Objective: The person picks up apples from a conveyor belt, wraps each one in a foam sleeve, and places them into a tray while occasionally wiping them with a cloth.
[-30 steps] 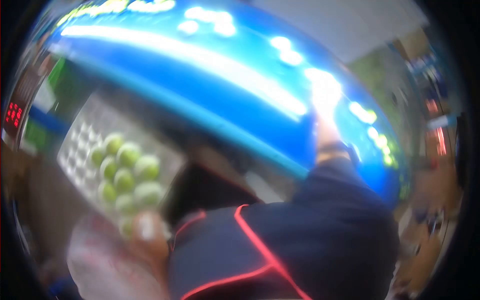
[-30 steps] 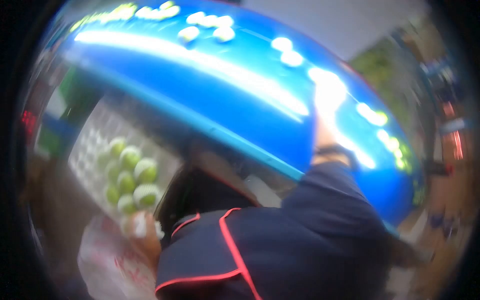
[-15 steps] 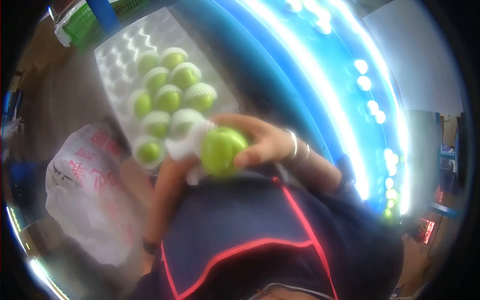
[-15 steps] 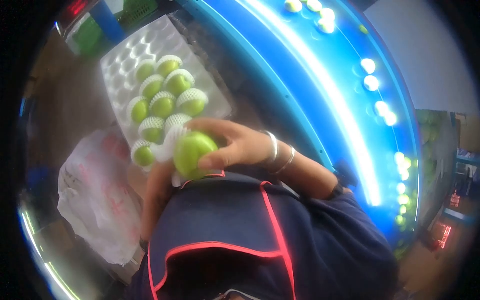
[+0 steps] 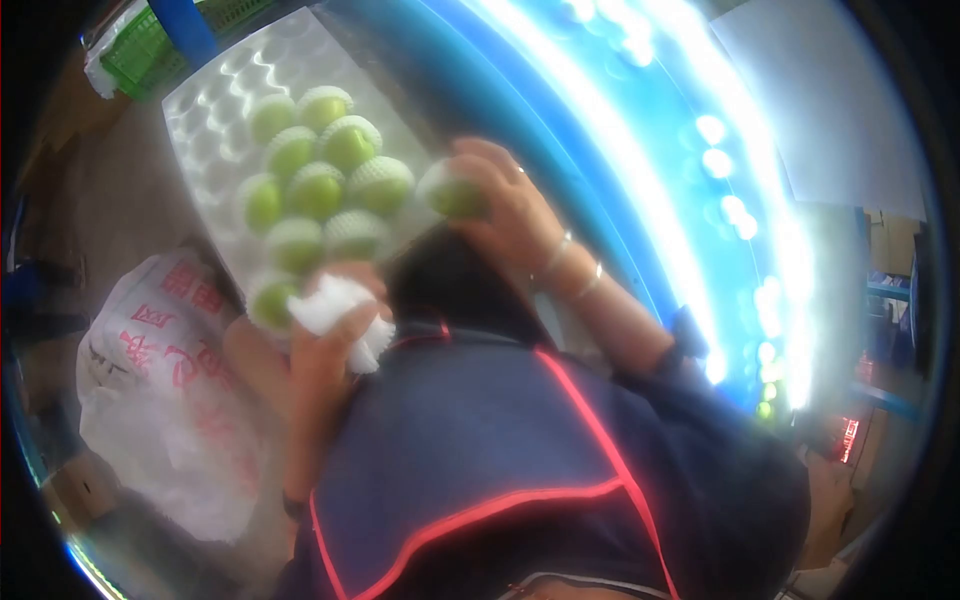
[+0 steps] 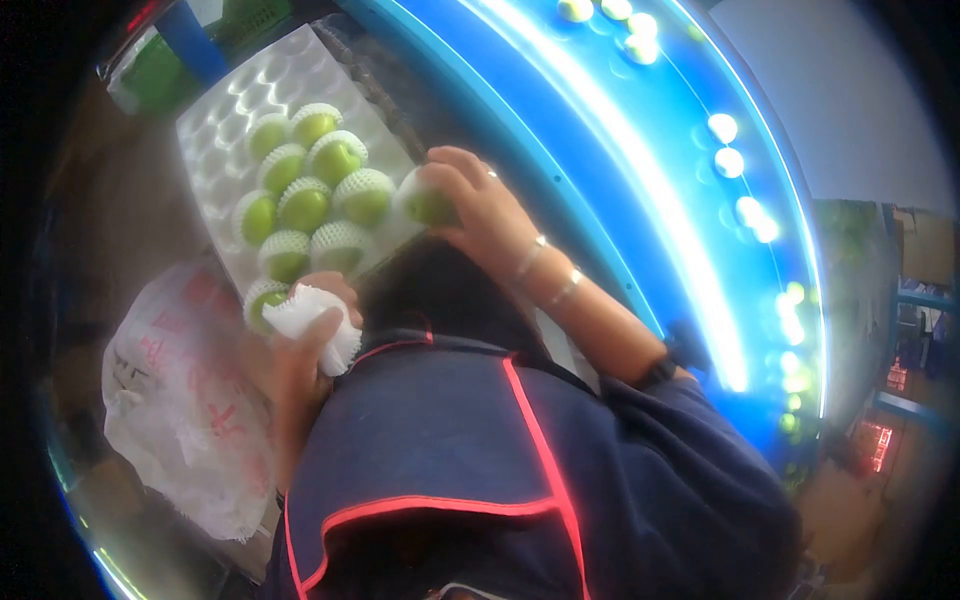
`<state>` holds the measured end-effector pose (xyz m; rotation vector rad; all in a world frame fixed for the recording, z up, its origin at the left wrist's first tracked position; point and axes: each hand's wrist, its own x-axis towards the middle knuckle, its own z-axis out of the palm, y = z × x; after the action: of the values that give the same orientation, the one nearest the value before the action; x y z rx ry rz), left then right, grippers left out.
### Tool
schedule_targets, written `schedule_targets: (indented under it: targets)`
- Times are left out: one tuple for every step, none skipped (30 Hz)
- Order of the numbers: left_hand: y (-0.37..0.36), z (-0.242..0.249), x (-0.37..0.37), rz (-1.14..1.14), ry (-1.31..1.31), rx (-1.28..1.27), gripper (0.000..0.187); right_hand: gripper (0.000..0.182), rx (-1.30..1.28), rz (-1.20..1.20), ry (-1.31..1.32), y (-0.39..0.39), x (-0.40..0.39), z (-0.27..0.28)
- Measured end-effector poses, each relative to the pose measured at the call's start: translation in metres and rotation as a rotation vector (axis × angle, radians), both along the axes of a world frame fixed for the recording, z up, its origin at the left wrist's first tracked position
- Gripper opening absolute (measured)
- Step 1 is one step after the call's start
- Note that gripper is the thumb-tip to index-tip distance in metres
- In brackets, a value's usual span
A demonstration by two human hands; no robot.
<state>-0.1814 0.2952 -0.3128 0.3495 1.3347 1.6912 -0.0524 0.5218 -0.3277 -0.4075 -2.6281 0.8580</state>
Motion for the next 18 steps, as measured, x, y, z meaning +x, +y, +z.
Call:
schedule_targets:
  targets:
    - [0.003, 0.008, 0.0, 0.01, -0.03, -0.007, 0.047, 0.058, 0.032, 0.039, -0.029, 0.009, -0.004, -0.009]
    - [0.004, 0.01, 0.0, 0.011, -0.042, -0.001, 0.05, 0.061, -0.001, 0.109, -0.045, 0.016, -0.009, -0.016]
    - [0.005, 0.012, 0.0, 0.012, -0.055, 0.003, 0.052, 0.063, -0.053, 0.126, -0.061, 0.02, -0.012, -0.02]
    - [0.006, 0.013, 0.0, 0.012, -0.066, 0.006, 0.055, 0.065, -0.105, 0.142, -0.076, 0.023, -0.015, -0.023]
    - [0.008, 0.013, -0.001, 0.013, -0.072, 0.016, 0.057, 0.067, -0.157, 0.159, -0.09, 0.026, -0.018, -0.025]
    - [0.009, 0.011, -0.002, 0.011, -0.077, 0.025, 0.059, 0.066, -0.144, 0.152, -0.095, 0.03, -0.021, -0.03]
    - [0.011, 0.01, -0.002, 0.007, -0.084, 0.032, 0.061, 0.066, -0.134, 0.143, -0.101, 0.031, -0.023, -0.036]
    - [0.013, 0.011, -0.002, 0.006, -0.087, 0.044, 0.06, 0.066, -0.124, 0.133, -0.106, 0.032, -0.025, -0.038]
    - [0.016, 0.012, -0.002, 0.01, -0.089, 0.06, 0.059, 0.062, -0.022, 0.09, -0.052, 0.031, -0.025, -0.037]
    - [0.017, 0.012, -0.002, 0.019, -0.091, 0.076, 0.059, 0.057, 0.08, 0.05, 0.002, 0.027, -0.025, -0.035]
    - [0.017, 0.012, -0.001, 0.041, -0.066, 0.078, 0.058, 0.053, 0.18, 0.009, 0.055, 0.02, -0.025, -0.029]
    - [0.017, 0.012, 0.0, 0.065, -0.039, 0.082, 0.057, 0.047, 0.049, -0.036, 0.102, 0.01, -0.026, -0.015]
    - [0.017, 0.012, 0.001, 0.089, -0.012, 0.083, 0.056, 0.042, -0.085, -0.082, 0.147, -0.005, -0.024, 0.006]
    - [0.015, 0.009, -0.002, 0.059, 0.195, 0.026, 0.055, 0.037, -0.221, -0.131, 0.19, -0.02, -0.02, 0.016]
    - [0.014, 0.006, -0.009, 0.021, 0.404, -0.03, 0.055, 0.034, -0.36, -0.122, 0.169, -0.032, -0.014, 0.017]
    - [0.015, 0.006, -0.011, 0.021, 0.507, -0.038, 0.055, 0.032, -0.495, -0.109, 0.149, -0.044, -0.012, 0.017]
    - [0.017, 0.006, -0.013, 0.025, 0.61, -0.048, 0.055, 0.031, -0.629, -0.093, 0.128, -0.052, -0.012, 0.017]
    - [0.02, 0.009, -0.01, 0.065, 0.602, -0.015, 0.055, 0.032, -0.651, -0.071, 0.088, -0.057, -0.012, 0.02]
